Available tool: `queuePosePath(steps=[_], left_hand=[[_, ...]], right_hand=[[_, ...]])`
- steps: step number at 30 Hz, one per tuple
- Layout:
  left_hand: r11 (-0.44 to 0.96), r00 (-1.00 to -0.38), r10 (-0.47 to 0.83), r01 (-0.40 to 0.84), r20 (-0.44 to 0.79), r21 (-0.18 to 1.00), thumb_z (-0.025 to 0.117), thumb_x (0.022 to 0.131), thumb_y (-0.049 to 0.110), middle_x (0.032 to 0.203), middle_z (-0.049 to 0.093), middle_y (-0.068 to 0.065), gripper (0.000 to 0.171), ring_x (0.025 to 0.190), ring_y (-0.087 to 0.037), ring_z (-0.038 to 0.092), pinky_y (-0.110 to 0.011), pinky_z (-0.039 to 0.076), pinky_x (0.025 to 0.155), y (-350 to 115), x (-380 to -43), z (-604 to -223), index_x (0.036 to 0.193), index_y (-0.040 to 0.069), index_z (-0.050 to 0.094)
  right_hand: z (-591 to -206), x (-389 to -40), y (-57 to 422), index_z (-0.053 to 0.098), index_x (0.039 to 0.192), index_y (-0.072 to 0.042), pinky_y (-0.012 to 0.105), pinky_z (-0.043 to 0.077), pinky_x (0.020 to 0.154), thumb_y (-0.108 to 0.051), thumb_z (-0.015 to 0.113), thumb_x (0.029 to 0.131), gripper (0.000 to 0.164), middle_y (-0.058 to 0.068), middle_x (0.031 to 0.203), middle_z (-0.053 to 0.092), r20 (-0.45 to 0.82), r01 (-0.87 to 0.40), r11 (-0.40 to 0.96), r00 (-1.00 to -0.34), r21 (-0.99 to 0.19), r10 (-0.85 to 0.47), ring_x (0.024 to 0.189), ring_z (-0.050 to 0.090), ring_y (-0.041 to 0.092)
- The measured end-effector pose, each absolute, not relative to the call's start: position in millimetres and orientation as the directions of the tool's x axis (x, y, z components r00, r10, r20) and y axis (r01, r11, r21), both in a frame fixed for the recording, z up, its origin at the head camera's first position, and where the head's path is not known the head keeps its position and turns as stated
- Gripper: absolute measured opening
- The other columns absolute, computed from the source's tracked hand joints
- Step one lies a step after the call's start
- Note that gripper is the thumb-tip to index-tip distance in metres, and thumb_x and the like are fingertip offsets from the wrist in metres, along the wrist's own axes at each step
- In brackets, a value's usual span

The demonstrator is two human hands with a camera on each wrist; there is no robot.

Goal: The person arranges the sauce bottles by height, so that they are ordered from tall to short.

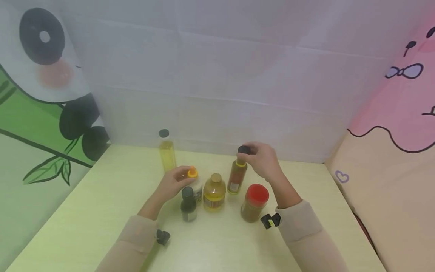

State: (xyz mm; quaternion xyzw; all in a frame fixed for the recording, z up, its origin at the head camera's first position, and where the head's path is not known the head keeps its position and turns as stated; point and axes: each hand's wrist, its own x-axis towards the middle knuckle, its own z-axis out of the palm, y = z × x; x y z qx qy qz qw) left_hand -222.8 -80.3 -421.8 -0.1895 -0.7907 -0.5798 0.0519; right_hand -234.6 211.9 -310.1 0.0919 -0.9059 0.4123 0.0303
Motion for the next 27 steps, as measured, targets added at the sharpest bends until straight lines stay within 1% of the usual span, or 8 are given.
queuePosePath(steps=[6,9,14,21,27], left_hand=[[0.256,-0.917,0.233,0.378,0.323,0.890,0.071,0.090,0.008,0.121,0.063,-0.019,0.036,0.116,-0.035,0.058,-0.044,0.046,0.099,-81.0,-237.0,-443.2,0.122,-0.005,0.061],[0.248,-0.916,0.223,0.384,0.333,0.889,0.072,0.089,0.012,0.121,0.064,-0.017,0.038,0.115,-0.033,0.058,-0.043,0.047,0.099,-83.0,-244.9,-454.6,0.123,-0.002,0.062],[0.236,-0.906,0.229,0.406,0.355,0.883,0.074,0.088,0.017,0.119,0.065,-0.012,0.037,0.114,-0.029,0.060,-0.039,0.048,0.098,-85.0,-247.5,-457.2,0.121,0.002,0.064],[0.233,-0.898,0.238,0.422,0.369,0.876,0.074,0.089,0.017,0.119,0.065,-0.012,0.037,0.113,-0.029,0.060,-0.038,0.049,0.097,-85.5,-245.6,-456.1,0.121,0.001,0.064],[0.228,-0.896,0.235,0.427,0.377,0.875,0.074,0.088,0.015,0.119,0.065,-0.013,0.036,0.114,-0.031,0.060,-0.039,0.048,0.097,-82.8,-245.2,-454.7,0.120,0.000,0.064]], right_hand=[[-302.6,-242.9,207.7,0.061,0.129,-0.004,0.052,0.047,0.095,-0.028,0.072,0.090,0.046,0.017,0.122,0.064,0.128,-0.176,0.660,-0.984,-0.730,-0.121,0.115,0.057,0.033],[-300.9,-247.7,204.9,0.060,0.129,-0.005,0.053,0.047,0.095,-0.028,0.072,0.090,0.047,0.017,0.124,0.063,0.118,-0.166,0.657,-0.986,-0.735,-0.117,0.115,0.057,0.033],[-298.4,-255.0,198.6,0.060,0.129,-0.004,0.053,0.047,0.096,-0.027,0.071,0.091,0.046,0.017,0.125,0.062,0.088,-0.146,0.639,-0.989,-0.755,-0.123,0.115,0.057,0.034],[-294.5,-262.5,187.9,0.061,0.127,-0.004,0.051,0.047,0.096,-0.025,0.071,0.091,0.043,0.017,0.122,0.063,0.063,-0.137,0.634,-0.988,-0.761,-0.137,0.112,0.057,0.033],[-291.8,-267.3,178.2,0.061,0.127,-0.005,0.049,0.048,0.096,-0.025,0.072,0.090,0.043,0.017,0.123,0.063,0.055,-0.138,0.626,-0.987,-0.767,-0.150,0.113,0.057,0.032]])
